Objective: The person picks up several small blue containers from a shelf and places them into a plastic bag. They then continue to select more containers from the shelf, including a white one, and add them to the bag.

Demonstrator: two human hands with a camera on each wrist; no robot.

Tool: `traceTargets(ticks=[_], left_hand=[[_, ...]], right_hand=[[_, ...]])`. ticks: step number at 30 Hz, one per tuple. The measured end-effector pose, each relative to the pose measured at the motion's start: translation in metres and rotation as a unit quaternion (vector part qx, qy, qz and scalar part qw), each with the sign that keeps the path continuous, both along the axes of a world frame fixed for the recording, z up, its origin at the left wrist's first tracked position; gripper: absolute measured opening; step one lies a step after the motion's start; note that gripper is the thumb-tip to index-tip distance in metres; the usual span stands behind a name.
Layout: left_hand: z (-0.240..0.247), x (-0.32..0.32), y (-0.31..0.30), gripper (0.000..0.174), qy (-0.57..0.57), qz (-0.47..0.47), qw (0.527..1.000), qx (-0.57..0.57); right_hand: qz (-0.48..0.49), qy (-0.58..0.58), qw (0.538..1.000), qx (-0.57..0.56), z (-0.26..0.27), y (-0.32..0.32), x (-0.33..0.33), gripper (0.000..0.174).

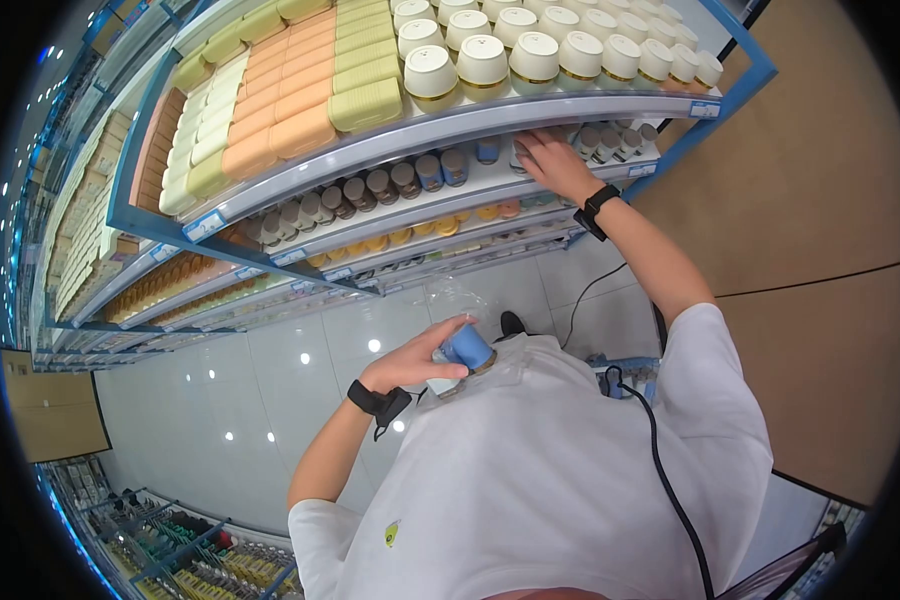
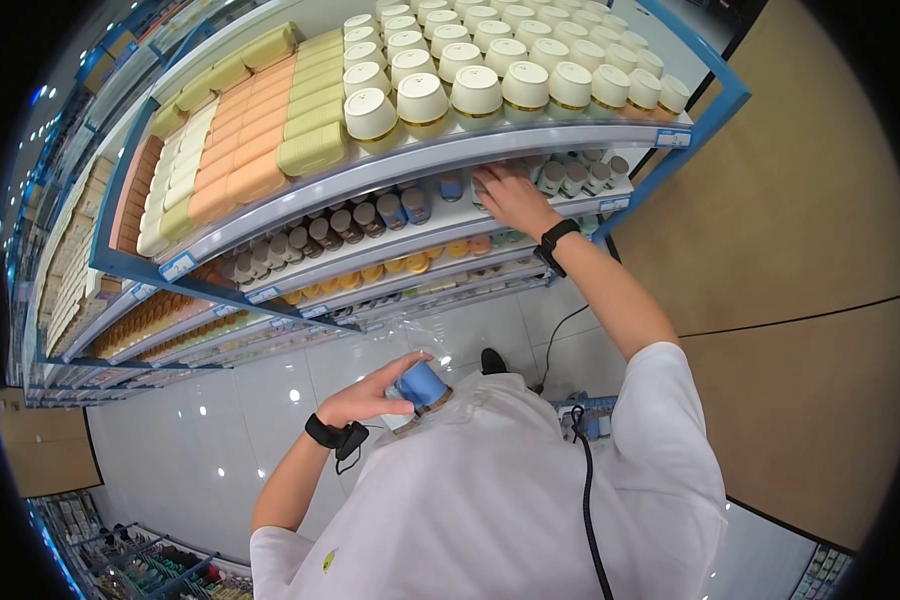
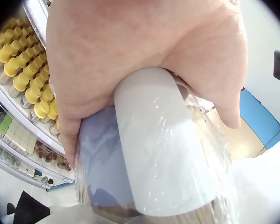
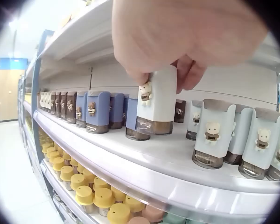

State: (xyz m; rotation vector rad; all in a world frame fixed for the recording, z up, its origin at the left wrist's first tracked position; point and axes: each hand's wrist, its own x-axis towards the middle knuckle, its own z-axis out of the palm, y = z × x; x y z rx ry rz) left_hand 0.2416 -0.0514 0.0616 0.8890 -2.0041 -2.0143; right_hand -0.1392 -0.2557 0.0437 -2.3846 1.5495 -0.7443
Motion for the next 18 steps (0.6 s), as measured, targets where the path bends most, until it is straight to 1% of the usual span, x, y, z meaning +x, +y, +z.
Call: traceTargets(ticks=[1, 2, 3, 5, 6, 8, 9, 11, 12, 13, 14, 15, 16, 17, 18], left_hand=[[-0.001, 0.0, 0.001, 0.104, -0.009, -0.001, 1.0, 0.007], [-0.001, 0.0, 0.002, 0.105, -0.018, -0.002, 1.0, 0.013], [-0.001, 0.001, 0.003, 0.105, -0.019, 0.002, 1.0, 0.015], [0.0, 0.001, 0.005, 0.105, -0.01, 0.0, 1.0, 0.012], [-0.001, 0.002, 0.005, 0.105, -0.012, 0.004, 1.0, 0.017], [-0.006, 0.003, 0.007, 0.101, 0.005, 0.0, 1.0, 0.0], [-0.006, 0.005, 0.009, 0.101, 0.001, 0.007, 1.0, 0.009], [-0.008, 0.006, 0.009, 0.102, 0.047, 0.027, 0.998, 0.037], [-0.014, 0.007, 0.01, 0.104, 0.036, 0.02, 0.999, 0.035], [-0.013, 0.008, 0.011, 0.104, 0.036, 0.028, 0.998, 0.042], [-0.01, 0.008, 0.011, 0.106, 0.055, 0.04, 0.995, 0.075], [-0.009, 0.008, 0.012, 0.107, 0.074, 0.05, 0.99, 0.108], [-0.021, 0.011, 0.015, 0.109, 0.054, 0.055, 0.988, 0.13], [-0.021, 0.012, 0.017, 0.11, 0.055, 0.059, 0.988, 0.134], [-0.02, 0.012, 0.018, 0.109, 0.056, 0.082, 0.982, 0.159]], right_hand=[[0.01, 0.074, 0.995, -0.072, -0.005, -0.006, 0.0, 0.04], [0.018, 0.146, 0.979, -0.144, -0.012, -0.013, -0.002, 0.041], [0.022, 0.145, 0.979, -0.143, -0.019, -0.021, -0.004, 0.041], [0.04, 0.191, 0.967, -0.164, -0.031, -0.032, -0.011, 0.044], [0.044, 0.189, 0.968, -0.161, -0.03, -0.035, -0.013, 0.044], [-0.006, 0.213, 0.969, -0.127, -0.03, -0.035, -0.013, 0.045], [0.003, 0.208, 0.971, -0.12, -0.028, -0.028, -0.008, 0.045], [-0.04, 0.2, 0.969, -0.138, -0.014, -0.015, 0.001, 0.045], [-0.015, 0.151, 0.967, -0.203, 0.007, 0.001, 0.014, 0.043], [-0.007, 0.149, 0.969, -0.197, 0.021, 0.019, 0.026, 0.043], [0.051, 0.058, 0.985, -0.152, 0.032, 0.039, 0.038, 0.038], [0.106, -0.034, 0.988, -0.104, 0.043, 0.061, 0.048, 0.034], [0.144, -0.073, 0.987, 0.015, 0.055, 0.085, 0.058, 0.032], [0.178, -0.11, 0.969, 0.134, 0.064, 0.11, 0.068, 0.03], [0.206, -0.106, 0.95, 0.211, 0.073, 0.132, 0.078, 0.03]])
